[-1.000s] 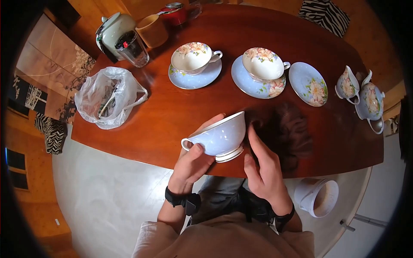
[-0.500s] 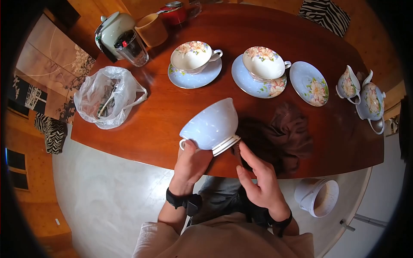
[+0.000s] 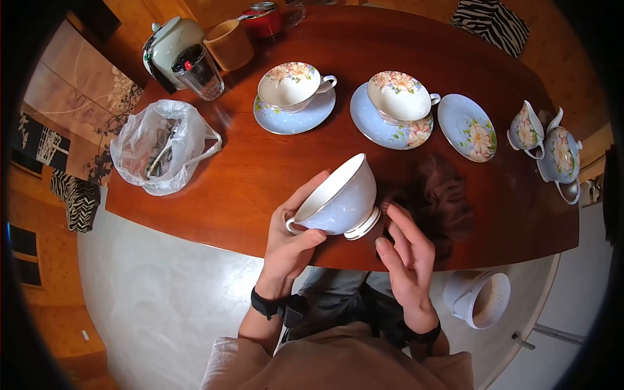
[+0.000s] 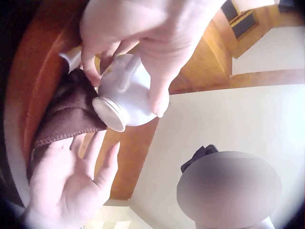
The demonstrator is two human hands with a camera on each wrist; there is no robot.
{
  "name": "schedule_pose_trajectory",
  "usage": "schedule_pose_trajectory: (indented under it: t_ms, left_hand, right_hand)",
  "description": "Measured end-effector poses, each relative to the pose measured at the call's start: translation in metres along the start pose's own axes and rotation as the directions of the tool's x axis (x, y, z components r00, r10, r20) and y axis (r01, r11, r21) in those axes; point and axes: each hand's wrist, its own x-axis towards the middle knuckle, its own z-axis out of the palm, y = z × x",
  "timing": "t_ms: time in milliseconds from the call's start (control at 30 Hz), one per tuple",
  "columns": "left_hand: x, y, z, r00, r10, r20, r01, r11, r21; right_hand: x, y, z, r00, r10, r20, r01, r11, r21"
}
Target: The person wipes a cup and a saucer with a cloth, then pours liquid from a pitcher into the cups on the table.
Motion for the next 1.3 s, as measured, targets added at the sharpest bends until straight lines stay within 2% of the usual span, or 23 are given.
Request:
schedule_pose_trajectory:
  t_ms: [33,133,200,267,367,500,600,800,900,933,1000,1067,1167,1300]
  left_hand:
    - [0.000,0.000,0.000,1.000,-0.006,-0.003,0.006,1.000,0.011]
    - [-0.002,0.005,0.004,0.999,-0.047,-0.004,0.047,0.997,0.055]
    - [-0.002,0.005,0.001,0.998,-0.056,0.015,0.054,0.996,0.077]
    - [-0.003,0.006,0.003,0.997,-0.077,0.020,0.074,0.991,0.109]
    - [-0.006,0.011,0.010,0.993,-0.113,0.013,0.110,0.983,0.147]
    - [-0.009,0.011,0.007,0.988,-0.156,0.012,0.153,0.979,0.137]
    - [-0.010,0.008,0.003,0.984,-0.179,0.015,0.175,0.972,0.155]
    - [-0.009,0.009,0.007,0.981,-0.187,0.057,0.173,0.965,0.196]
    - [-0.008,0.010,0.007,0.983,-0.172,0.064,0.152,0.960,0.237]
    - [-0.008,0.010,0.007,0.983,-0.164,0.078,0.141,0.959,0.248]
    - [-0.009,0.008,0.003,0.982,-0.150,0.114,0.116,0.958,0.262]
    - [-0.010,0.006,0.000,0.979,-0.147,0.140,0.106,0.958,0.266]
    - [-0.016,-0.004,-0.010,0.980,-0.141,0.140,0.107,0.967,0.231]
    - [-0.019,-0.009,-0.008,0.994,-0.105,0.015,0.103,0.989,0.105]
  right_hand:
    - [0.001,0.001,0.001,0.997,-0.073,-0.013,0.072,0.996,-0.061]
    - [0.000,0.000,0.007,0.989,-0.123,-0.077,0.113,0.986,-0.127]
    - [0.001,-0.003,0.003,0.980,-0.197,-0.025,0.180,0.935,-0.304]
    - [0.005,-0.013,0.003,0.981,-0.193,-0.016,0.170,0.896,-0.410]
    - [0.010,-0.014,0.003,0.914,-0.388,0.121,0.389,0.748,-0.538]
    - [0.011,-0.014,0.001,0.835,-0.479,0.270,0.537,0.608,-0.585]
    - [0.013,-0.016,-0.005,0.790,-0.501,0.355,0.609,0.568,-0.554]
    - [0.026,-0.022,0.002,0.791,-0.459,0.404,0.611,0.558,-0.562]
    - [0.028,-0.016,0.001,0.825,-0.438,0.356,0.563,0.599,-0.570]
    - [0.025,-0.017,0.000,0.870,-0.371,0.325,0.493,0.634,-0.596]
    - [0.028,-0.016,-0.004,0.915,-0.299,0.272,0.402,0.744,-0.533]
    - [0.026,-0.014,-0.012,0.933,-0.241,0.267,0.346,0.805,-0.482]
    - [0.018,-0.014,-0.012,0.979,-0.071,0.191,0.136,0.927,-0.349]
    - [0.010,-0.005,-0.014,0.976,-0.017,0.216,0.089,0.942,-0.324]
